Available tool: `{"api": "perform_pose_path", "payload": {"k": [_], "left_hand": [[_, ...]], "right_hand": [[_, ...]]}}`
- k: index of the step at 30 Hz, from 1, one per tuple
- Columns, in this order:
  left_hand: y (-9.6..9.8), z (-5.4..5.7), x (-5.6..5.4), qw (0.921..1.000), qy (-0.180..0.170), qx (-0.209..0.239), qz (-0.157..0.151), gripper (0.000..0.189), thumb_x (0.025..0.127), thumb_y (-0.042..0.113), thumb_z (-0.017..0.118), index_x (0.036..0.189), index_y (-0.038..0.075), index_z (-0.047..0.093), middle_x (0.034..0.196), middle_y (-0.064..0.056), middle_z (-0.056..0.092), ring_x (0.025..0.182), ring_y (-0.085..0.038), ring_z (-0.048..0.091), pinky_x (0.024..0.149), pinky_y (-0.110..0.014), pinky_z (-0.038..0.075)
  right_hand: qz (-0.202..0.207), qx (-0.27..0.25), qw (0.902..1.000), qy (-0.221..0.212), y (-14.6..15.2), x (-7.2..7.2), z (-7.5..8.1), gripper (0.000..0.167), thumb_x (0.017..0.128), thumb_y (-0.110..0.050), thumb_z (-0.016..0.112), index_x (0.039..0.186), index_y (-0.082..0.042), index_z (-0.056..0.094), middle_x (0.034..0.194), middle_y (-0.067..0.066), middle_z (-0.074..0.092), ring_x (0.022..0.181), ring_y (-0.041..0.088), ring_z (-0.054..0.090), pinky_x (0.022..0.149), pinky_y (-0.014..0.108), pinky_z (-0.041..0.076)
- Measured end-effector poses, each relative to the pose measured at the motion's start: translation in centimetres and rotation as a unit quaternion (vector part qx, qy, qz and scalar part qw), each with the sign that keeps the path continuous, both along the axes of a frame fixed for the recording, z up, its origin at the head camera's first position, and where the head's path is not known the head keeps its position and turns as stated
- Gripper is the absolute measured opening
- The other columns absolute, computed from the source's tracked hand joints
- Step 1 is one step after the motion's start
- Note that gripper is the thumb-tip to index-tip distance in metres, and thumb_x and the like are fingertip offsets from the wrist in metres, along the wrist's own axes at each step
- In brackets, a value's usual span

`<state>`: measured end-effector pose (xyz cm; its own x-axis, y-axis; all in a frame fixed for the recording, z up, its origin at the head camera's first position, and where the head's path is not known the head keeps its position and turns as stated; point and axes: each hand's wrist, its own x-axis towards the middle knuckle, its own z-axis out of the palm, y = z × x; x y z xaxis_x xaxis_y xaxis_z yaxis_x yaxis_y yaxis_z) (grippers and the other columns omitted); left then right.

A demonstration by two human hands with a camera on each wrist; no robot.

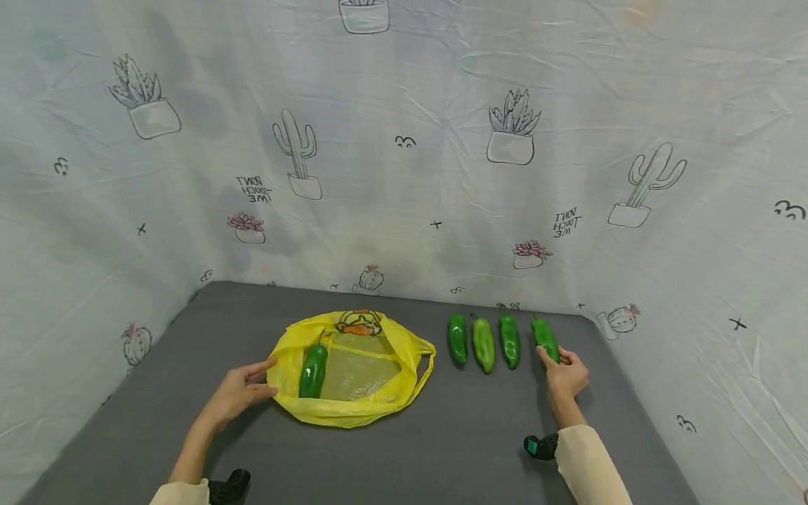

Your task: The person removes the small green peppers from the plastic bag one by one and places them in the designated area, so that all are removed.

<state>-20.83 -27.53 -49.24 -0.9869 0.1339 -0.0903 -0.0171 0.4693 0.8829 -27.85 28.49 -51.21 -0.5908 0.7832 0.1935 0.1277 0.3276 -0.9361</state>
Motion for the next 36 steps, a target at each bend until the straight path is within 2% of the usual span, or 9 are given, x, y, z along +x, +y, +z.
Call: {"api": "perform_pose_path", "payload": {"k": [2, 5, 8, 11, 14, 18, 24, 28, 36], "left_hand": [[0.0, 0.0, 0.0, 1.0, -0.004, 0.0, 0.002, 0.066, 0.087, 0.007, 0.069, 0.141, -0.012, 0.037, 0.144, -0.04, 0.027, 0.112, -0.045, 0.056, 0.082, -0.042, 0.055], [0.0, 0.0, 0.1, 1.0, 0.0, 0.0, 0.001, 0.065, 0.088, 0.007, 0.069, 0.141, -0.012, 0.037, 0.144, -0.039, 0.027, 0.112, -0.045, 0.057, 0.083, -0.043, 0.054], [0.1, 0.0, 0.2, 0.9999, 0.01, -0.003, 0.001, 0.064, 0.088, 0.006, 0.069, 0.141, -0.011, 0.038, 0.144, -0.039, 0.028, 0.112, -0.045, 0.057, 0.083, -0.042, 0.054], [0.1, 0.0, 0.2, 0.9999, 0.014, -0.005, 0.001, 0.064, 0.087, 0.006, 0.069, 0.141, -0.012, 0.038, 0.143, -0.039, 0.028, 0.112, -0.045, 0.057, 0.083, -0.042, 0.055], [0.0, 0.0, 0.3, 0.9999, 0.013, -0.008, 0.003, 0.064, 0.087, 0.006, 0.069, 0.141, -0.012, 0.038, 0.143, -0.039, 0.029, 0.112, -0.046, 0.056, 0.082, -0.041, 0.055], [0.0, 0.0, 0.4, 0.9999, 0.012, -0.008, 0.002, 0.064, 0.088, 0.005, 0.068, 0.141, -0.012, 0.038, 0.143, -0.039, 0.029, 0.112, -0.045, 0.057, 0.082, -0.041, 0.055], [0.0, 0.0, 0.3, 0.9997, 0.019, -0.012, 0.001, 0.063, 0.088, 0.009, 0.069, 0.141, -0.011, 0.04, 0.144, -0.037, 0.03, 0.112, -0.044, 0.057, 0.084, -0.042, 0.054], [0.0, -0.1, 0.2, 0.9996, 0.027, -0.011, 0.0, 0.063, 0.088, 0.009, 0.069, 0.14, -0.01, 0.041, 0.143, -0.036, 0.032, 0.111, -0.044, 0.058, 0.085, -0.043, 0.054], [-0.2, -0.2, 0.2, 0.9996, 0.028, 0.001, -0.008, 0.062, 0.088, 0.009, 0.069, 0.14, -0.01, 0.04, 0.144, -0.035, 0.032, 0.112, -0.044, 0.057, 0.083, -0.041, 0.054]], "right_hand": [[0.003, -0.001, 1.0, -0.001, 0.0, -0.1, -0.2, 0.041, 0.074, -0.008, 0.082, 0.109, 0.009, 0.068, 0.098, 0.027, 0.063, 0.066, 0.0, 0.041, 0.094, 0.045, 0.043], [0.01, -0.005, 0.9999, -0.008, -0.2, -0.2, -0.3, 0.04, 0.075, -0.005, 0.081, 0.109, 0.01, 0.067, 0.098, 0.028, 0.062, 0.074, 0.017, 0.049, 0.104, 0.047, 0.033], [0.019, -0.006, 0.9996, -0.019, -0.3, -0.4, -0.3, 0.04, 0.077, -0.004, 0.079, 0.111, 0.011, 0.065, 0.102, 0.031, 0.06, 0.089, 0.035, 0.052, 0.108, 0.049, 0.024], [0.03, -0.002, 0.9991, -0.031, -0.5, -0.5, -0.2, 0.04, 0.079, -0.004, 0.078, 0.112, 0.012, 0.063, 0.107, 0.034, 0.059, 0.101, 0.043, 0.051, 0.111, 0.049, 0.018], [0.045, 0.0, 0.998, -0.045, -0.6, -0.6, -0.1, 0.04, 0.08, -0.003, 0.077, 0.113, 0.013, 0.062, 0.112, 0.034, 0.058, 0.107, 0.044, 0.048, 0.112, 0.049, 0.014], [0.06, 0.004, 0.9966, -0.057, -0.7, -0.6, 0.0, 0.039, 0.08, -0.002, 0.076, 0.113, 0.014, 0.061, 0.113, 0.035, 0.056, 0.11, 0.045, 0.044, 0.111, 0.05, 0.015], [0.056, 0.065, 0.9941, -0.067, -0.5, -1.0, -0.4, 0.039, 0.078, 0.0, 0.077, 0.11, 0.016, 0.063, 0.108, 0.035, 0.059, 0.099, 0.046, 0.05, 0.101, 0.051, 0.025], [0.057, 0.101, 0.9911, -0.066, -0.3, -1.2, -0.3, 0.039, 0.076, -0.001, 0.078, 0.108, 0.017, 0.063, 0.103, 0.035, 0.061, 0.095, 0.047, 0.053, 0.097, 0.053, 0.027], [0.057, 0.083, 0.9925, -0.071, -0.5, -0.9, -0.4, 0.041, 0.078, -0.002, 0.078, 0.111, 0.018, 0.061, 0.106, 0.036, 0.06, 0.098, 0.048, 0.053, 0.101, 0.053, 0.025]]}}
